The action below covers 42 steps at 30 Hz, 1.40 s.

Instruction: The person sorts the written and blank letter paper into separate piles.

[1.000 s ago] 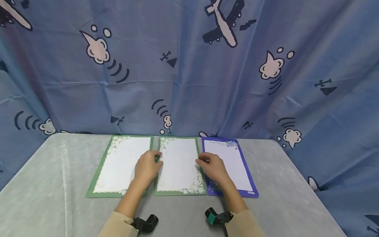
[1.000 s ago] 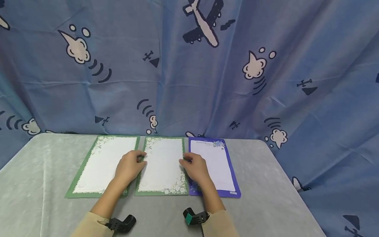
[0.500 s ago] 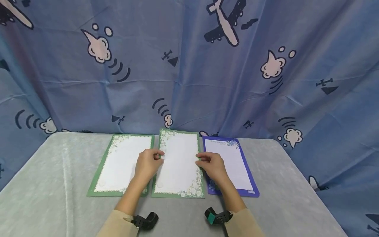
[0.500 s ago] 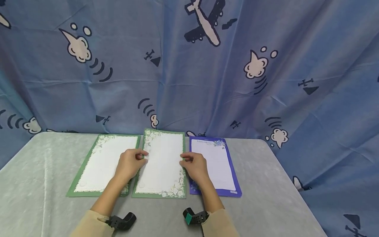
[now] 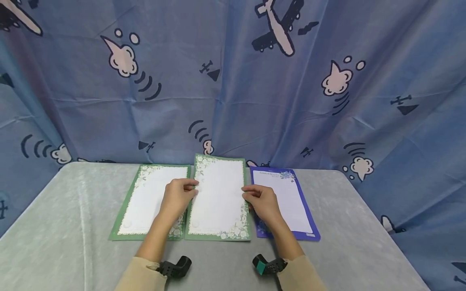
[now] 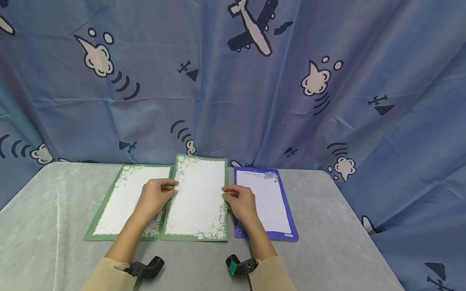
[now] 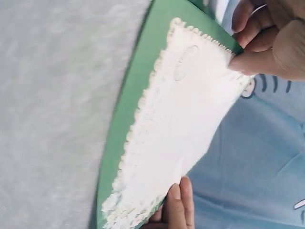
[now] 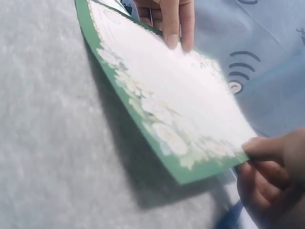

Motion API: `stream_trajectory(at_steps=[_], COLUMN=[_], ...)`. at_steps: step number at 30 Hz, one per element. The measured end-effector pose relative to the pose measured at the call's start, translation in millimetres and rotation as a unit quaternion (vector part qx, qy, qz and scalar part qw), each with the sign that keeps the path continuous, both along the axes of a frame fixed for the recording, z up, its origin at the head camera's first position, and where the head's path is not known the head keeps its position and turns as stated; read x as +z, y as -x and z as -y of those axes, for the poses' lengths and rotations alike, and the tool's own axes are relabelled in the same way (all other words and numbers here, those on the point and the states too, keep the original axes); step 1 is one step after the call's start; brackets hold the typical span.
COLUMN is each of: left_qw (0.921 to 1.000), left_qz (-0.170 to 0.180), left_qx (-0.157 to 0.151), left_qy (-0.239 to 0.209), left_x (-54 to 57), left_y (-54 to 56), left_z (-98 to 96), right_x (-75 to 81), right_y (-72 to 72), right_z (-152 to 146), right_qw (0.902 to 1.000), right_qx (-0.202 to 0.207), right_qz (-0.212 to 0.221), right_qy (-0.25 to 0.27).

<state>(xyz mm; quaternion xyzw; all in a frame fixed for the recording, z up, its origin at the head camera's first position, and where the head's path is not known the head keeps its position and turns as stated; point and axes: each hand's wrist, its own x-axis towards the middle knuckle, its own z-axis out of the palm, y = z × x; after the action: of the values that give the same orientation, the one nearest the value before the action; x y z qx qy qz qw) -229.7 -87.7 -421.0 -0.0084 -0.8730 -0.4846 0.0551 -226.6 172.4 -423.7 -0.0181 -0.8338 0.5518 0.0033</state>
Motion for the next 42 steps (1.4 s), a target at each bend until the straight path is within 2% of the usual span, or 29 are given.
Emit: stream_trajectory(at_steps=[4, 9, 17, 24, 28, 35, 42], left_qw=[0.9999, 0.9998, 0.9996, 0.9997, 0.9998, 0.9987, 0.9965], left_qz=[0.003, 0.005, 0.004, -0.004, -0.007, -0.004, 0.008], left_qx=[-0.013, -0.019, -0.016, -0.007, 0.009, 0.036, 0.064], left_qy=[-0.005, -0.004, -0.024, -0.024, -0.017, -0.037, -0.054], left_x=[6.5, 20.3, 45.6, 62.5, 68.5, 77.0, 76.7], left_y=[-1.5, -5.2, -14.4, -20.7, -23.5, -29.5, -32.4], left_z=[7.5, 20.4, 39.6, 53.6, 63.1, 80.5, 98.6], right_x=[3.8, 15.0, 39.3, 50.3, 56.6, 62.7, 61.8], right_y=[-2.0, -6.1, -10.9, -8.7, -7.9, -4.0, 0.7], right_z=[4, 10, 23, 37, 49, 70, 87], right_qw=[0.9999, 0.9994, 0.9986, 0.9971, 0.9955, 0.9933, 0.9902], right_qx=[0.006, 0.027, 0.033, 0.048, 0.061, 0.069, 0.076], right_qz=[0.0, 0.0, -0.007, -0.033, -0.052, -0.062, -0.052], right_qy=[0.013, 0.023, 0.04, 0.048, 0.05, 0.07, 0.105])
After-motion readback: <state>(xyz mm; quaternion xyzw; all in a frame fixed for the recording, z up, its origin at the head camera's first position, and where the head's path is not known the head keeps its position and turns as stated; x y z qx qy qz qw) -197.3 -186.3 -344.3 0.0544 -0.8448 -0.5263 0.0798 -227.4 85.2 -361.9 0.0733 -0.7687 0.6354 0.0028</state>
